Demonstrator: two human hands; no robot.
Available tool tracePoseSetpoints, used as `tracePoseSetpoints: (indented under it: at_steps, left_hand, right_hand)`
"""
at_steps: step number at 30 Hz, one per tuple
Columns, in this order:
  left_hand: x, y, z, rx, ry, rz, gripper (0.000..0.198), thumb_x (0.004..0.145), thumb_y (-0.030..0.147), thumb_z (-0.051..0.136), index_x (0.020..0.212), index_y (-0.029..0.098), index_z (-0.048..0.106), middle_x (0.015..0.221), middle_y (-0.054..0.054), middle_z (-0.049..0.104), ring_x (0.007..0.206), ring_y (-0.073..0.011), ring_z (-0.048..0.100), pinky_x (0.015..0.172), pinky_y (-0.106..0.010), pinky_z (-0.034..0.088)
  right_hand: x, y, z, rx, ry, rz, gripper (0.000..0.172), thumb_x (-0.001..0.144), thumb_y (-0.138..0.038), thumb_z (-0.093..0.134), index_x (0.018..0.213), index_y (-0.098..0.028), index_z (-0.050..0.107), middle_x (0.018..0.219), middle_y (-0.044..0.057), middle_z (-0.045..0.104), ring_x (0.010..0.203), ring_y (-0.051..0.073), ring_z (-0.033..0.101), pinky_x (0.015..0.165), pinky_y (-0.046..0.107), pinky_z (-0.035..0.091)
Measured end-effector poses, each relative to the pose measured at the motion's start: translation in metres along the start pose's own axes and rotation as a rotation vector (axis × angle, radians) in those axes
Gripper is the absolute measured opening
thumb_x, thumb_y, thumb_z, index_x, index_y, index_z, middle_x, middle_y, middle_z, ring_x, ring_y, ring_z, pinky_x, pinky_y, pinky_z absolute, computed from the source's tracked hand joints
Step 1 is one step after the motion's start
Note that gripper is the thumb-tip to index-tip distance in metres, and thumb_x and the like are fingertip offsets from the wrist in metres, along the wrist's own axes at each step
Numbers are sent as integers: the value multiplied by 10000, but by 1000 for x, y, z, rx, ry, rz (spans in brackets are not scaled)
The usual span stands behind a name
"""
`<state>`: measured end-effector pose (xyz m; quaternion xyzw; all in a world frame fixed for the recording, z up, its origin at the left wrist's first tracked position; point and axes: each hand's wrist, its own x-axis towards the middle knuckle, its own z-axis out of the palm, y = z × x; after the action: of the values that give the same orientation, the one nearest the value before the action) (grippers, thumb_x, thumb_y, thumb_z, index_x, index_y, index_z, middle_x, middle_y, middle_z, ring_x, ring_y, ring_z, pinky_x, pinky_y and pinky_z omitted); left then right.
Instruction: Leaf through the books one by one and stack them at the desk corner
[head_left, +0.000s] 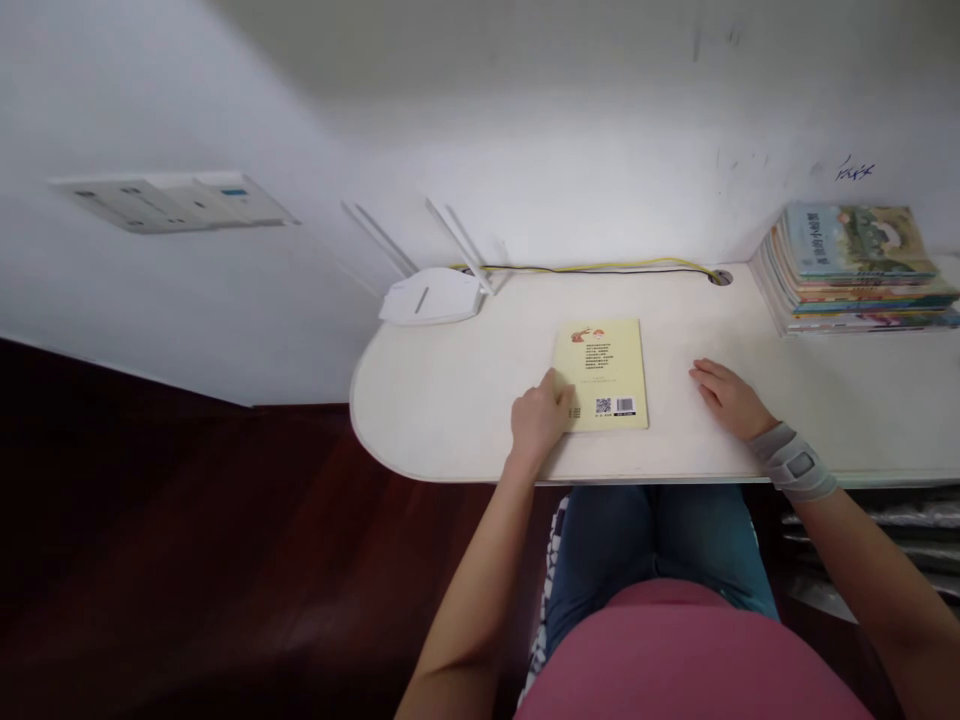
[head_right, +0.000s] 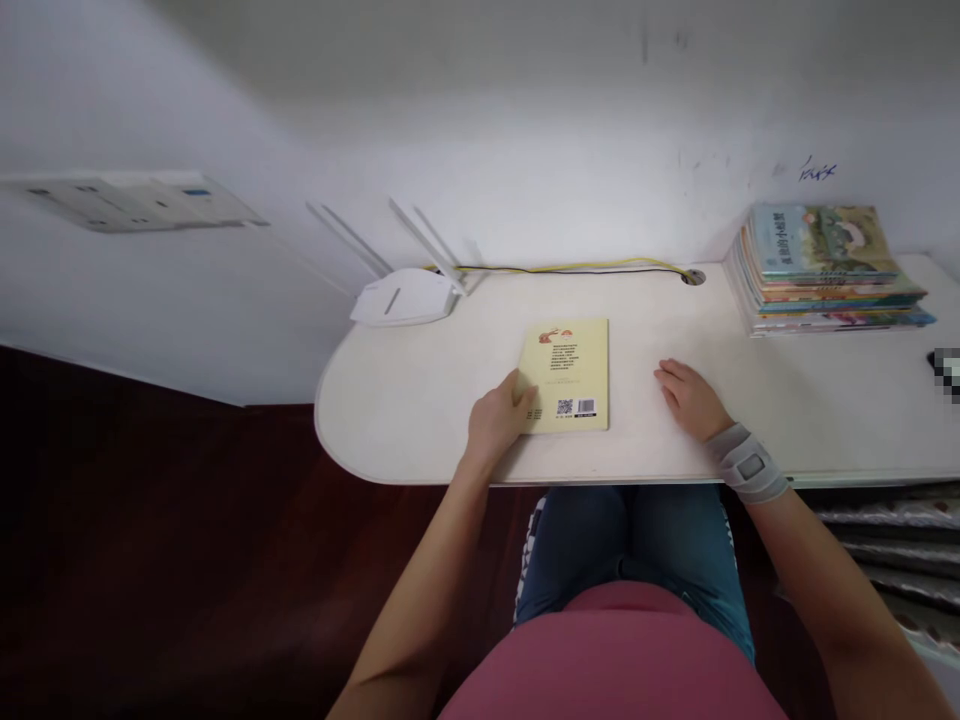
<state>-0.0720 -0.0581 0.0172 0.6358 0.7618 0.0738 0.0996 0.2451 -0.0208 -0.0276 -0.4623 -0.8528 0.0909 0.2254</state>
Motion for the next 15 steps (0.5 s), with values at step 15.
tracePoseSetpoints:
  at_steps: [15]
  left_hand:
    - [-14, -16, 31, -310, 354, 119, 324, 904, 277, 432, 1143, 130, 595, 1209, -177, 534, 1131, -275, 525, 998, -439, 433]
  right_hand:
    - [4, -72, 5, -216, -33, -108, 473, 967, -419, 349, 1300, -138, 532, 1425, 176, 479, 1344, 290, 410, 1105, 504, 314]
